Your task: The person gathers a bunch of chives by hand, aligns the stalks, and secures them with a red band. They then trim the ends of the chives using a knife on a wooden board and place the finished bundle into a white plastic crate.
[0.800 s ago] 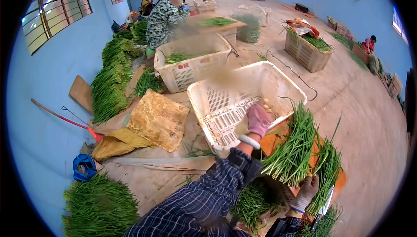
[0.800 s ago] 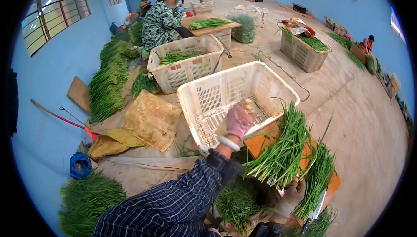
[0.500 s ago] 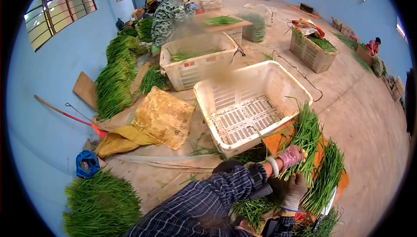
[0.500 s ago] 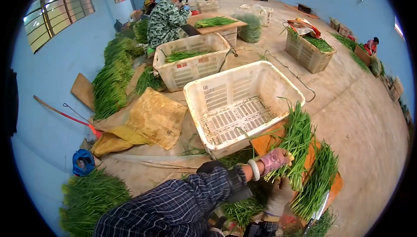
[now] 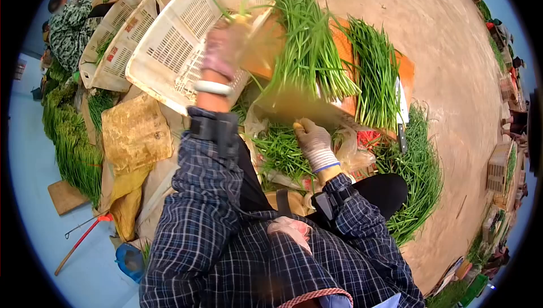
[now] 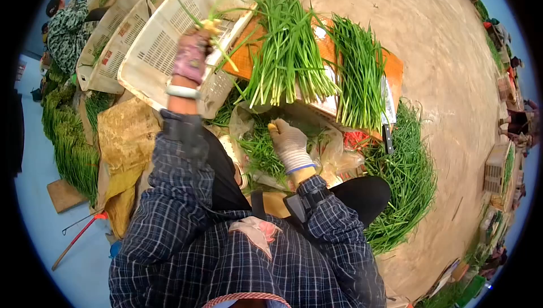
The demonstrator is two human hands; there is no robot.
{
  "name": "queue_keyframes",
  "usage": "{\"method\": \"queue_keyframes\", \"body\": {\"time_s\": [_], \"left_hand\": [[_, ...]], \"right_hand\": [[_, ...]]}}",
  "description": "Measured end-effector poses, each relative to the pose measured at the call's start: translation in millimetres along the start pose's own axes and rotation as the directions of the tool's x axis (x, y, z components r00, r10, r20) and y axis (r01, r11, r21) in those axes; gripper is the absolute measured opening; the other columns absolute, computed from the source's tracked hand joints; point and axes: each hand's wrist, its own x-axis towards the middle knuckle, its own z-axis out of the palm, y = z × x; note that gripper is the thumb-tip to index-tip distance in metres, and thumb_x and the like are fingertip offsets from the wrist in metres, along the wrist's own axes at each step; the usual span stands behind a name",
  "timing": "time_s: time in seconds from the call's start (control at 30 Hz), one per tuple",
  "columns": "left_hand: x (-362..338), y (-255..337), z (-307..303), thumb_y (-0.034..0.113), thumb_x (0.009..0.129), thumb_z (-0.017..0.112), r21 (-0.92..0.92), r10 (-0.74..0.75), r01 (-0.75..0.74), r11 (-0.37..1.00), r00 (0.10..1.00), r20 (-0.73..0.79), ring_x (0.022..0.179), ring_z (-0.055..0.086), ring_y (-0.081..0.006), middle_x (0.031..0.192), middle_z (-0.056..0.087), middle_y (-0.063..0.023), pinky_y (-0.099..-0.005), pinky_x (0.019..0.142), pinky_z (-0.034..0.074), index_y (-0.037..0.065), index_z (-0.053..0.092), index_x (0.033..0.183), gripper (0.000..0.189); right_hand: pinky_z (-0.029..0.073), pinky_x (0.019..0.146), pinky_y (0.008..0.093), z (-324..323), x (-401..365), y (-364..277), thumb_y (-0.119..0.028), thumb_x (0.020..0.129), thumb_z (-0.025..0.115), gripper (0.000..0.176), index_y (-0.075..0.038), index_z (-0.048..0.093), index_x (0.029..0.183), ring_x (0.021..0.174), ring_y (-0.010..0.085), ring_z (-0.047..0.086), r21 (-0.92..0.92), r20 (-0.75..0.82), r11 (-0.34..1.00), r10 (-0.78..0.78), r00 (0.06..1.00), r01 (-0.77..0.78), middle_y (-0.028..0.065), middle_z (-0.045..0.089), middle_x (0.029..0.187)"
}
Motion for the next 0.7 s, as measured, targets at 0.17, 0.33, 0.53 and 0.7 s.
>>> {"method": "queue_keyframes", "body": {"time_s": [0.17, 0.33, 0.53, 0.7], "left_hand": [[41, -28, -61, 0.013, 0.090, 0.060, 0.134, -0.042, 0.045, 0.990, 0.999, -0.026, 0.062, 0.058, -0.0117, 0.079, 0.063, -0.0038, -0.0224, 0.055, 0.050, 0.002, 0.064, 0.104, 0.018], [33, -51, -46, 0.016, 0.090, 0.059, 0.614, -0.194, 0.170, 0.771, 0.981, -0.028, 0.053, 0.047, -0.0068, 0.072, 0.057, 0.0011, -0.0199, 0.047, 0.042, 0.005, 0.064, 0.105, 0.019], [23, -77, -44, 0.030, 0.085, 0.071, 0.919, -0.315, -0.132, 0.371, 0.913, 0.258, 0.052, 0.057, -0.0148, 0.068, 0.064, -0.0058, -0.0299, 0.045, 0.042, -0.002, 0.067, 0.082, 0.033], [6, -66, -33, 0.028, 0.086, 0.069, 0.725, -0.581, 0.317, 0.611, 0.802, 0.139, 0.046, 0.051, -0.0122, 0.061, 0.063, -0.0044, -0.0281, 0.041, 0.040, 0.003, 0.066, 0.067, 0.032]], "right_hand": [[0.052, 0.080, 0.0422, -8, 15, 14, -0.039, 0.092, 0.054, 0.029, -0.021, 0.064, 0.111, 0.091, 0.0317, 0.067, -0.164, 0.078, 0.986, -0.009, 0.997, 0.021, 0.0138, 0.069, 0.098], [0.052, 0.079, 0.0417, -47, 51, -26, -0.048, 0.088, 0.056, 0.037, -0.017, 0.067, 0.105, 0.090, 0.0317, 0.066, -0.045, -0.065, 0.999, -0.009, 0.998, 0.006, 0.0133, 0.070, 0.095], [0.044, 0.099, 0.0389, 20, 70, 4, -0.048, 0.089, 0.055, 0.049, -0.013, 0.062, 0.121, 0.114, 0.0317, 0.059, -0.072, 0.401, 0.997, 0.018, 0.916, 0.013, 0.0151, 0.061, 0.124], [0.044, 0.098, 0.0406, 134, 90, 53, -0.050, 0.085, 0.059, 0.054, -0.012, 0.060, 0.123, 0.114, 0.0338, 0.058, 0.060, 0.214, 0.998, -0.027, 0.976, 0.014, 0.0160, 0.061, 0.124]]}}
